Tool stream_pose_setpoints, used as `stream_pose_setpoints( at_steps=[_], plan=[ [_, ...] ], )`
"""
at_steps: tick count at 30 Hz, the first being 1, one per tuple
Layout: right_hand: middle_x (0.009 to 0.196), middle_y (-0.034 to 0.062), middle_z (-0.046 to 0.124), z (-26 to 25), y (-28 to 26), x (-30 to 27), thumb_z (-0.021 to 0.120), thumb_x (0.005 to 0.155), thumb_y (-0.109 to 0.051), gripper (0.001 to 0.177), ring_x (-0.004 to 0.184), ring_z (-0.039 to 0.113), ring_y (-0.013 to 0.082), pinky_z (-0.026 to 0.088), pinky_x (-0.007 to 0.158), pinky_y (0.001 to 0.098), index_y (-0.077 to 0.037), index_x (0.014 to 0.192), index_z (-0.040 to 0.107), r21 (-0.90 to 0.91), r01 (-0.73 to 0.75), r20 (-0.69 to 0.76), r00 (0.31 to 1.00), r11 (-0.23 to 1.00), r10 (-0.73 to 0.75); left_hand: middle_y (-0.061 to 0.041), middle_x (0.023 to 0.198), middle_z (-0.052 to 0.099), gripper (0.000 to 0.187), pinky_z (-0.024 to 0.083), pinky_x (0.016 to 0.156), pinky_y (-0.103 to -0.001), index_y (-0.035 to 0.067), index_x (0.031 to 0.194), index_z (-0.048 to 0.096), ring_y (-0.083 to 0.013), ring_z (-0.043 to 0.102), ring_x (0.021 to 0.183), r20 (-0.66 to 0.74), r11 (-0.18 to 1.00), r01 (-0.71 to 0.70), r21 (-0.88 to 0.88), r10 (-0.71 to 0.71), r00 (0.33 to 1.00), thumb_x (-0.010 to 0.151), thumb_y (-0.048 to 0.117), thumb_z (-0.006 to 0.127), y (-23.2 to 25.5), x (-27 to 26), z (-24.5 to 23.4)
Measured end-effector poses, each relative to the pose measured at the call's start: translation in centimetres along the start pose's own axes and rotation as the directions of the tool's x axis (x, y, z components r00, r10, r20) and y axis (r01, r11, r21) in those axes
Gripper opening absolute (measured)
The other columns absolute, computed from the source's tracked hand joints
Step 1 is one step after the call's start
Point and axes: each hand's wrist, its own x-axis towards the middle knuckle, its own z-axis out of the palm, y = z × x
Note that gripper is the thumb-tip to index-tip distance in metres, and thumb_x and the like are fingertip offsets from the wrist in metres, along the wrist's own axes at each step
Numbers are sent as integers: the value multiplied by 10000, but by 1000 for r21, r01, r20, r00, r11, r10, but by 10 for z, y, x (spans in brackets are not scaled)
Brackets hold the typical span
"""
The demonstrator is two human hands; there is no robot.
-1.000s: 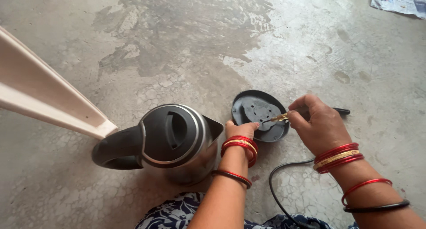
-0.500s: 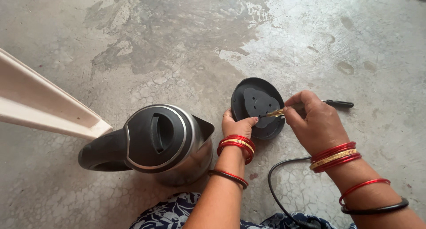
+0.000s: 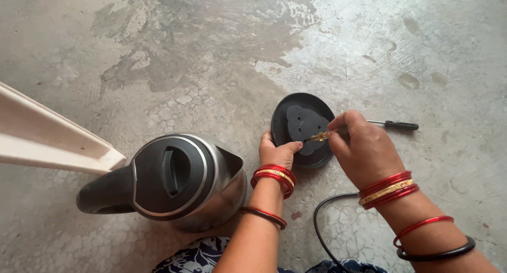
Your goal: The person uses a screwdriver to repeatedly tighten and loosen screws on the underside of an electric kettle base. They flip the base over several times and continue adjusting the screws without completing a clear final state.
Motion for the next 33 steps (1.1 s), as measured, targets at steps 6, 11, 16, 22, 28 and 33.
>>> stream_pose_setpoints(
  at_steps=[6,11,16,22,28,33],
  plan=[
    [966,160,780,-5,-3,3,649,922,-190,205,893,758,297,584,789,389,-37,1058,669,18,-22,25,999,1000,21,-161,1182,709,683,584,940,-335,-12,1319,525,-246,724,1031,-7,1000,28,12,-28,1000,683,-138,740,2,1,-2],
    [976,149,781,-4,-2,2,653,914,-181,208,891,767,275,592,774,381,-37,1064,665,47,-37,22,999,998,36,-163,1178,711,687,584,936,-337,-9,1311,531,-245,724,1022,-13,1000,24,3,-24,1000,672,-144,741,-2,5,-2],
    [979,145,781,-3,-1,3,652,917,-179,204,892,769,265,595,772,373,-36,1062,661,70,-20,19,1000,997,19,-160,1168,708,678,588,930,-345,-11,1298,533,-246,720,1014,-10,1000,21,-22,-21,1000,668,-153,740,-4,7,-1],
    [963,148,777,-3,-3,4,651,918,-187,193,883,760,287,590,758,388,-47,1051,646,22,24,31,999,999,-24,-145,1178,707,670,585,941,-334,2,1301,531,-233,722,1029,-14,999,45,-2,-45,999,682,-145,739,0,4,-1],
    [904,176,747,3,-4,6,607,974,-258,223,830,716,361,552,717,467,-45,1040,616,-87,53,6,999,995,-52,-151,1176,708,676,588,927,-341,-4,1309,525,-238,720,1023,-13,999,38,5,-38,999,683,-145,736,2,2,0],
    [871,191,715,15,-3,5,583,1017,-266,215,802,686,400,530,684,503,-55,1057,574,-93,45,-89,995,995,-53,-148,1180,710,679,585,929,-335,7,1307,517,-235,721,1027,-26,998,27,48,-26,999,686,-141,750,3,1,1]
  ],
)
